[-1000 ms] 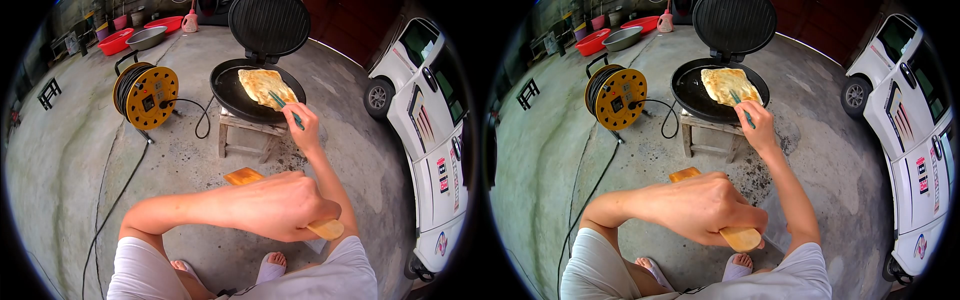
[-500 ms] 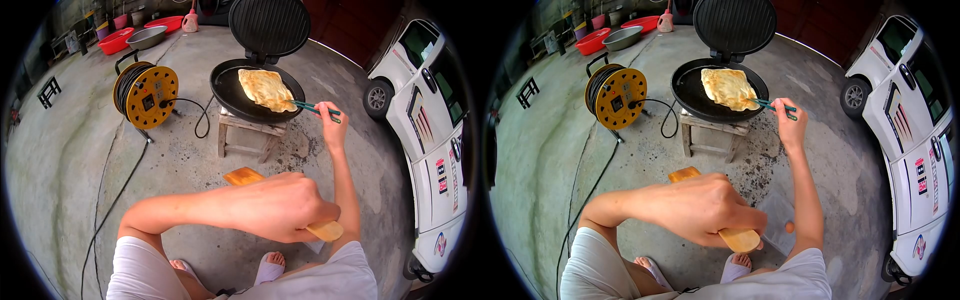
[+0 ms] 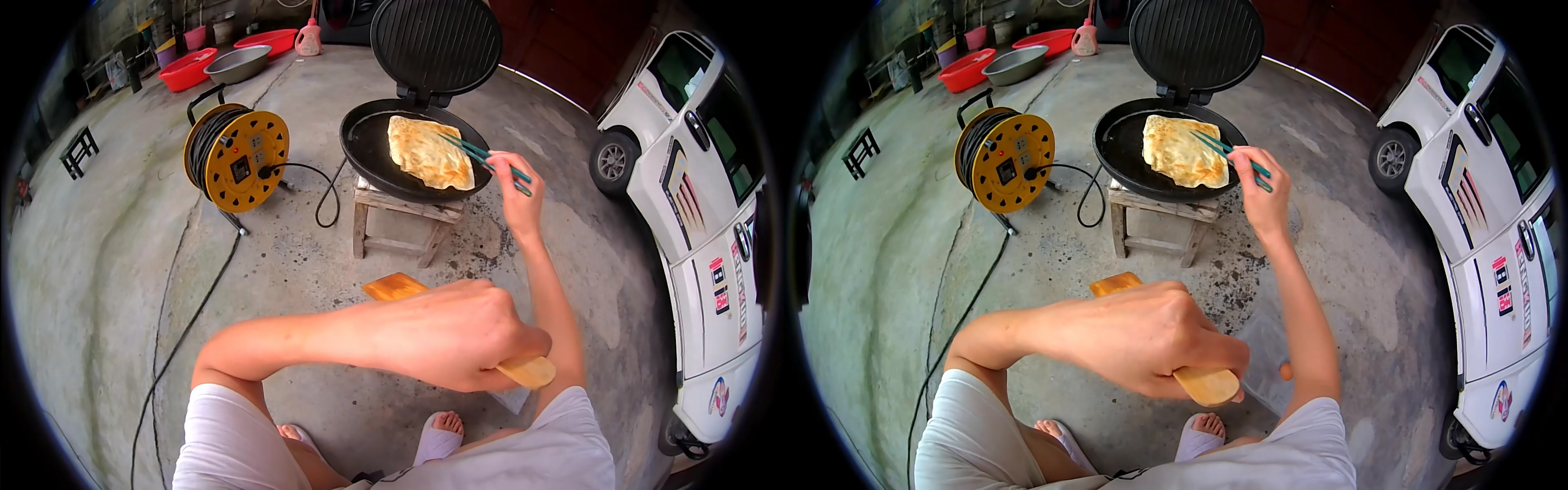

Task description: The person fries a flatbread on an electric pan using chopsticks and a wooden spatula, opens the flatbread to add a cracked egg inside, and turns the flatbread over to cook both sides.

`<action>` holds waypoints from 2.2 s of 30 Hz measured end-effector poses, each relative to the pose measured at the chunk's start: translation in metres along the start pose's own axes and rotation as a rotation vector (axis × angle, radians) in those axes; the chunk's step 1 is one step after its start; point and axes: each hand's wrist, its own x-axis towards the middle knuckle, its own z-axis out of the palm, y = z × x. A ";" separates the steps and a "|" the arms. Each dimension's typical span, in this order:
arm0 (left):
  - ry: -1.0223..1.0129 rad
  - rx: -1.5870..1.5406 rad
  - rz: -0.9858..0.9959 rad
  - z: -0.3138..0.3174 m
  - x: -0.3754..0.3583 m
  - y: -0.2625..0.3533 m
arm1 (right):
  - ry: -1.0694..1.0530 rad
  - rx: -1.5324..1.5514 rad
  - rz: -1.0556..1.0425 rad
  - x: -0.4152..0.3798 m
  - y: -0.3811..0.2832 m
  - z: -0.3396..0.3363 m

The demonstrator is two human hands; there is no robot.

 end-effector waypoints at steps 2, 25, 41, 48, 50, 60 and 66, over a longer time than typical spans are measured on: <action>-0.011 -0.005 -0.010 0.001 0.002 0.001 | -0.065 -0.048 -0.052 0.008 0.013 0.018; 0.009 -0.009 0.006 -0.002 -0.002 -0.009 | 0.076 0.082 0.206 -0.008 0.006 -0.032; 0.007 -0.029 0.018 -0.002 0.000 -0.012 | 0.037 0.099 0.167 -0.011 0.000 -0.031; 0.006 -0.021 0.019 -0.002 0.000 -0.011 | -0.103 0.203 0.156 -0.018 -0.017 -0.017; 0.006 -0.014 0.022 0.000 -0.001 -0.012 | -0.128 0.168 0.147 -0.022 -0.012 -0.009; 0.008 -0.014 0.010 -0.001 -0.002 -0.010 | -0.261 -0.111 0.056 -0.022 -0.022 -0.004; -0.007 -0.018 0.005 -0.003 -0.002 -0.009 | -0.276 -0.171 -0.012 -0.022 -0.026 -0.001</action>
